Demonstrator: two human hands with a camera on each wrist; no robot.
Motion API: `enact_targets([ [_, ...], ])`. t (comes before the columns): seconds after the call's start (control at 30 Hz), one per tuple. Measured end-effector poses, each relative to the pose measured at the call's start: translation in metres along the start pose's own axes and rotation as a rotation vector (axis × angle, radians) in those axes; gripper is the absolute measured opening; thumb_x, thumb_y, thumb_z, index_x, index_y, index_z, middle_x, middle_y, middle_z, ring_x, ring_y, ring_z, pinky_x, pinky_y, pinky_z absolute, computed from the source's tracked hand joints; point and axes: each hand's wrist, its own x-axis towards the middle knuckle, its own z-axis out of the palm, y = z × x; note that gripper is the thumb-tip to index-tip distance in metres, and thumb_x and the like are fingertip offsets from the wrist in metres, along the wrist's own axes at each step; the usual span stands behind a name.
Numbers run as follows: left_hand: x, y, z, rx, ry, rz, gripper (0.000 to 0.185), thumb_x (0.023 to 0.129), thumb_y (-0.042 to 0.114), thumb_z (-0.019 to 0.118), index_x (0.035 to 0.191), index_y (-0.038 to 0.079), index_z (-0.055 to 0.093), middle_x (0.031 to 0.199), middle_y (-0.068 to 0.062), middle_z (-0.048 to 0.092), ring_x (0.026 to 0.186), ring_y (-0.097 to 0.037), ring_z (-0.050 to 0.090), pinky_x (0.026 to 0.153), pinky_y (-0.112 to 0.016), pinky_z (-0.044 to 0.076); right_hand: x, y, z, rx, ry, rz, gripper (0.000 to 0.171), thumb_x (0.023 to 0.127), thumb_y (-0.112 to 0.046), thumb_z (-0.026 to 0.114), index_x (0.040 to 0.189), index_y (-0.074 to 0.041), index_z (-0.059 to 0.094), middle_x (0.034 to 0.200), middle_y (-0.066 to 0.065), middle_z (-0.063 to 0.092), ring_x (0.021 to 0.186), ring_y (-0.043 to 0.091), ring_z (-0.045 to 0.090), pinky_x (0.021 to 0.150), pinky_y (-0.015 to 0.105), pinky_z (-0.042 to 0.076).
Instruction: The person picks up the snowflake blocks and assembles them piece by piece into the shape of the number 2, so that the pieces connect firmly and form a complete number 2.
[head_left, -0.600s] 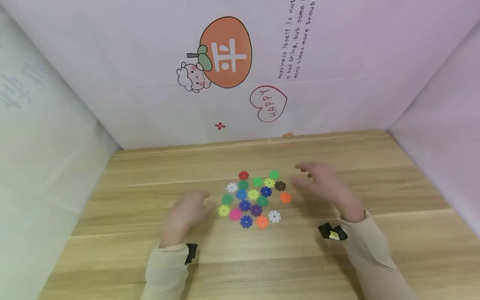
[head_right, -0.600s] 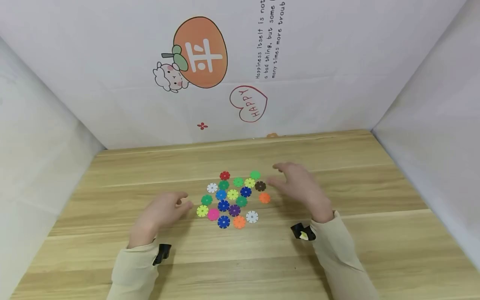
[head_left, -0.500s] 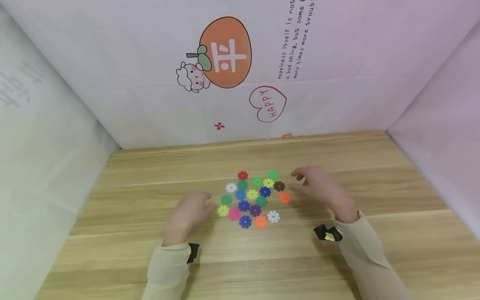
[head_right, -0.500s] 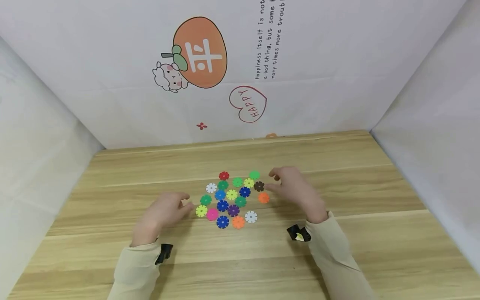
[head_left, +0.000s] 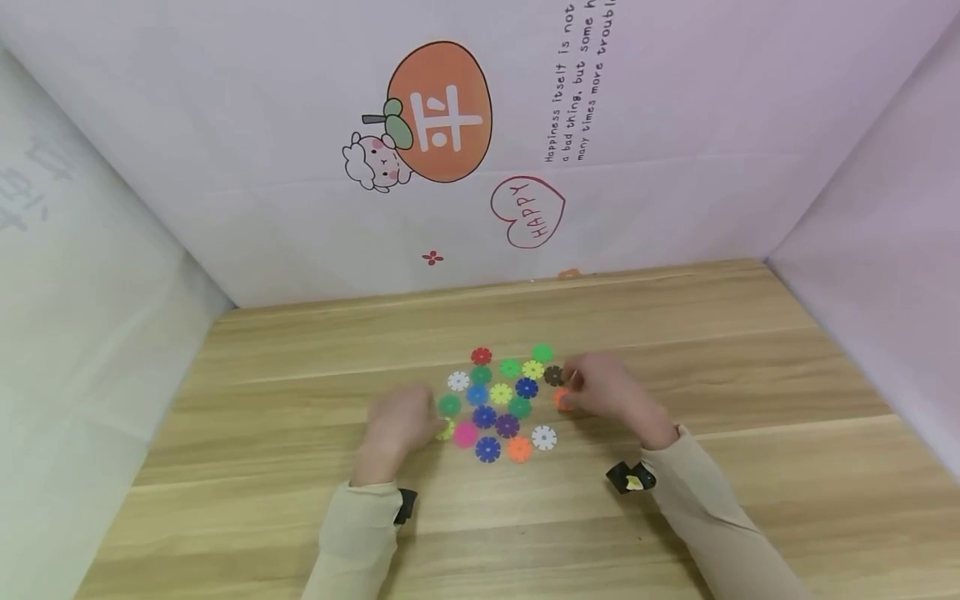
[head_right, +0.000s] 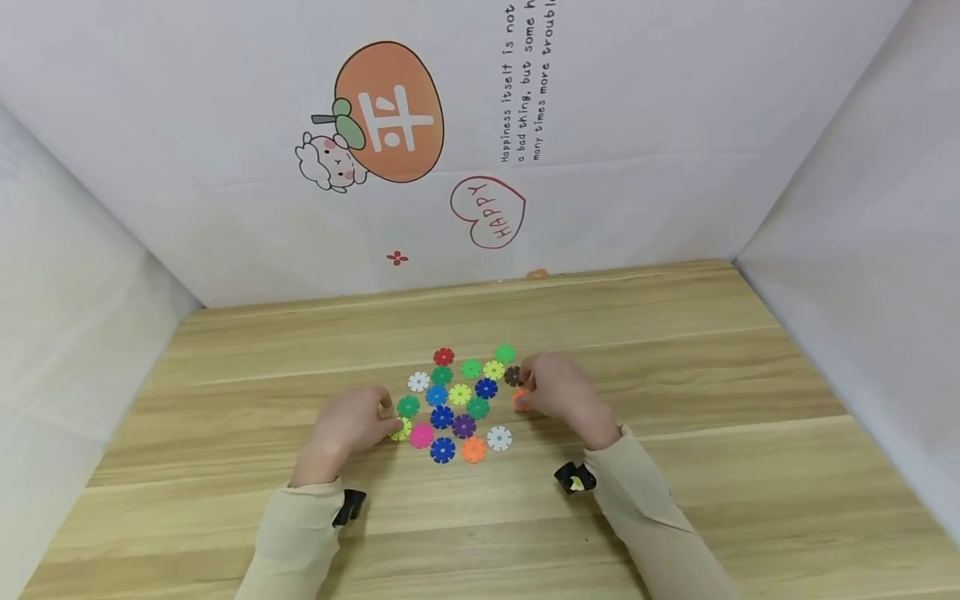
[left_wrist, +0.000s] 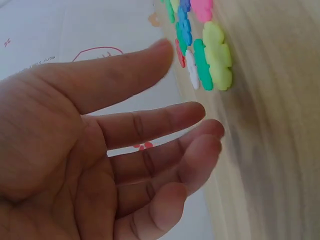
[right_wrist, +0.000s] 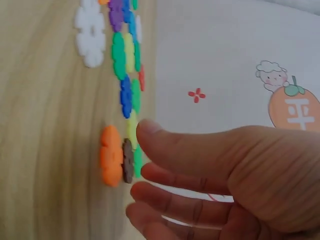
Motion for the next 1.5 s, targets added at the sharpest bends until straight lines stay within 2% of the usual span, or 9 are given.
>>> enact_targets([
  [0.27, 0.004, -0.003, 0.006, 0.021, -0.015, 0.047, 0.023, 0.077, 0.016, 0.077, 0.076, 0.009, 0.055, 0.067, -0.002, 0.053, 0.062, -0.018, 0.050, 0.055, -0.030, 0.044, 0.002, -0.003, 0.007, -0.041, -0.044, 0.055, 0.028, 0.078, -0.018, 0.079, 0.096, -0.003, 0.063, 0.083, 0.004, 0.062, 0.074, 0.018, 0.055, 0.067, 0.035, 0.050],
  [0.6, 0.007, 0.000, 0.010, -0.014, -0.046, 0.054, 0.016, 0.083, 0.016, 0.070, 0.077, 0.007, 0.058, 0.070, -0.004, 0.053, 0.063, -0.018, 0.049, 0.055, -0.029, 0.044, 0.005, -0.002, 0.010, -0.093, -0.050, 0.062, 0.024, 0.080, -0.019, 0.078, 0.087, -0.005, 0.060, 0.077, 0.002, 0.056, 0.070, 0.019, 0.050, 0.062, 0.032, 0.044],
  [0.73, 0.006, 0.002, 0.014, -0.037, -0.046, 0.038, 0.022, 0.083, 0.022, 0.074, 0.086, 0.003, 0.063, 0.078, -0.006, 0.058, 0.067, -0.018, 0.052, 0.060, -0.032, 0.048, 0.004, -0.002, 0.011, -0.081, -0.060, 0.064, 0.025, 0.081, -0.019, 0.077, 0.086, -0.006, 0.056, 0.076, 0.003, 0.054, 0.070, 0.020, 0.049, 0.062, 0.032, 0.043],
  [0.87, 0.005, 0.002, 0.016, -0.042, -0.033, 0.041, 0.030, 0.081, 0.019, 0.076, 0.100, -0.001, 0.064, 0.088, -0.010, 0.062, 0.073, -0.020, 0.054, 0.067, -0.035, 0.051, 0.004, -0.004, 0.012, -0.050, -0.068, 0.061, 0.026, 0.082, -0.017, 0.076, 0.087, -0.006, 0.053, 0.075, 0.004, 0.052, 0.068, 0.020, 0.048, 0.060, 0.031, 0.041],
  [0.97, 0.005, 0.002, 0.016, -0.081, -0.029, 0.037, 0.027, 0.081, 0.013, 0.074, 0.100, -0.001, 0.062, 0.088, -0.010, 0.061, 0.073, -0.021, 0.054, 0.065, -0.035, 0.051, 0.004, -0.004, 0.012, -0.023, -0.067, 0.037, 0.024, 0.082, -0.011, 0.074, 0.090, -0.006, 0.052, 0.075, 0.004, 0.051, 0.068, 0.019, 0.048, 0.058, 0.029, 0.040],
  [1.13, 0.007, 0.001, 0.012, -0.214, -0.009, 0.034, 0.017, 0.082, 0.005, 0.068, 0.094, 0.002, 0.056, 0.079, -0.007, 0.056, 0.068, -0.021, 0.052, 0.057, -0.031, 0.047, 0.003, -0.006, 0.011, 0.058, -0.012, -0.016, 0.016, 0.084, 0.000, 0.066, 0.095, -0.005, 0.057, 0.086, 0.007, 0.060, 0.075, 0.020, 0.054, 0.061, 0.029, 0.048],
  [1.27, 0.009, 0.003, 0.010, -0.352, 0.066, 0.073, 0.016, 0.089, 0.011, 0.065, 0.100, 0.004, 0.056, 0.083, -0.008, 0.060, 0.069, -0.019, 0.057, 0.056, -0.030, 0.050, 0.001, -0.014, 0.009, 0.156, 0.084, -0.066, 0.014, 0.087, -0.003, 0.065, 0.101, -0.005, 0.061, 0.091, 0.008, 0.065, 0.077, 0.019, 0.060, 0.063, 0.030, 0.053],
  [1.4, 0.011, 0.011, 0.010, -0.641, 0.109, 0.116, 0.022, 0.090, 0.013, 0.065, 0.109, 0.005, 0.058, 0.088, -0.011, 0.067, 0.072, -0.021, 0.067, 0.061, -0.032, 0.057, 0.000, -0.025, 0.009, 0.257, 0.199, -0.151, 0.013, 0.086, -0.007, 0.070, 0.097, -0.004, 0.064, 0.086, 0.006, 0.068, 0.073, 0.016, 0.062, 0.064, 0.029, 0.054],
  [1.5, 0.010, 0.017, 0.009, -0.860, 0.095, 0.129, 0.025, 0.089, 0.011, 0.065, 0.113, 0.004, 0.059, 0.087, -0.014, 0.069, 0.071, -0.022, 0.069, 0.063, -0.033, 0.058, -0.001, -0.032, 0.010, 0.351, 0.248, -0.176, 0.014, 0.085, -0.008, 0.071, 0.097, -0.005, 0.066, 0.088, 0.005, 0.069, 0.076, 0.015, 0.065, 0.068, 0.027, 0.056],
])
